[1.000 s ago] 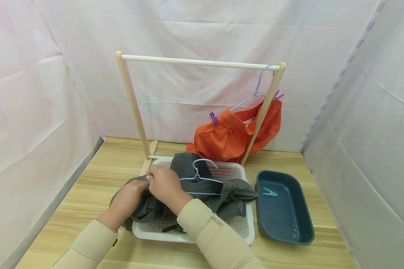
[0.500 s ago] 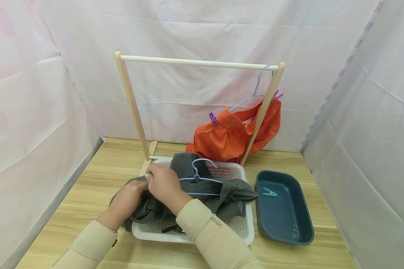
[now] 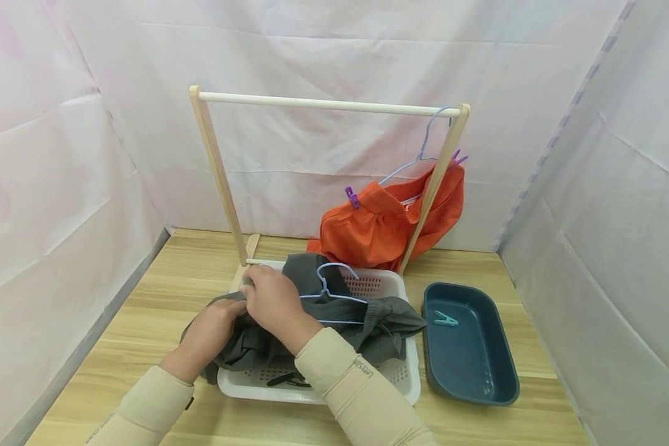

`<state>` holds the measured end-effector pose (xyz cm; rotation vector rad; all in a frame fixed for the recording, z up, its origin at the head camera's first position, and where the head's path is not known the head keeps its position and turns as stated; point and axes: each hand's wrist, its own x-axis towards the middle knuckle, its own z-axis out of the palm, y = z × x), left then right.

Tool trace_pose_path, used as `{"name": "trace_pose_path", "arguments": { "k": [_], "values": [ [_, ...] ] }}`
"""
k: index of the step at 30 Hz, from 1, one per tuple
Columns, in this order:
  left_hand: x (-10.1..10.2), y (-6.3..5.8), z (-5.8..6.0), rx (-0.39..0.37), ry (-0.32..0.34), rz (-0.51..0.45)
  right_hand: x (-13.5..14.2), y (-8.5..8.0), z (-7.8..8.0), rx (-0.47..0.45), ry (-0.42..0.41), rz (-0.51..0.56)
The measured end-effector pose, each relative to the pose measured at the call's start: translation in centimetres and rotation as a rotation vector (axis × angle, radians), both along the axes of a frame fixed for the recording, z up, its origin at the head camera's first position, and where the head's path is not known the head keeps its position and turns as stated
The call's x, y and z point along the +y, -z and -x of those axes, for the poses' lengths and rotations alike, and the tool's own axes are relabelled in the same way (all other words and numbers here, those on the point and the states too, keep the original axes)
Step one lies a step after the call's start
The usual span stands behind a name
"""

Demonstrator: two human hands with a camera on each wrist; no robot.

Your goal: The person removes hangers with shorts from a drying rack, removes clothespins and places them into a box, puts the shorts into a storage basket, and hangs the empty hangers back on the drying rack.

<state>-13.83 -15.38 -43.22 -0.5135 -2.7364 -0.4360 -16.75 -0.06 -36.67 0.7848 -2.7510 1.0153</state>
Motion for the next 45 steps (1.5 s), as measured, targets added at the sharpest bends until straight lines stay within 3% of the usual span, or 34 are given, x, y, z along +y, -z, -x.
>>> {"name": "trace_pose_path", "arguments": {
  "k": [12,26,45],
  "values": [
    [-0.1,0.1,0.2,0.011,0.004,-0.003,0.7,-0.5,-0.4,-0.037,0.004,-0.011],
    [0.0,0.3,0.1,0.010,0.000,-0.001,2.7,-1.0,-1.4,0.021,-0.007,0.019],
    [-0.1,0.5,0.3,0.010,-0.010,0.001,5.6,-1.1,-3.0,0.064,-0.065,-0.042]
  ]
}}
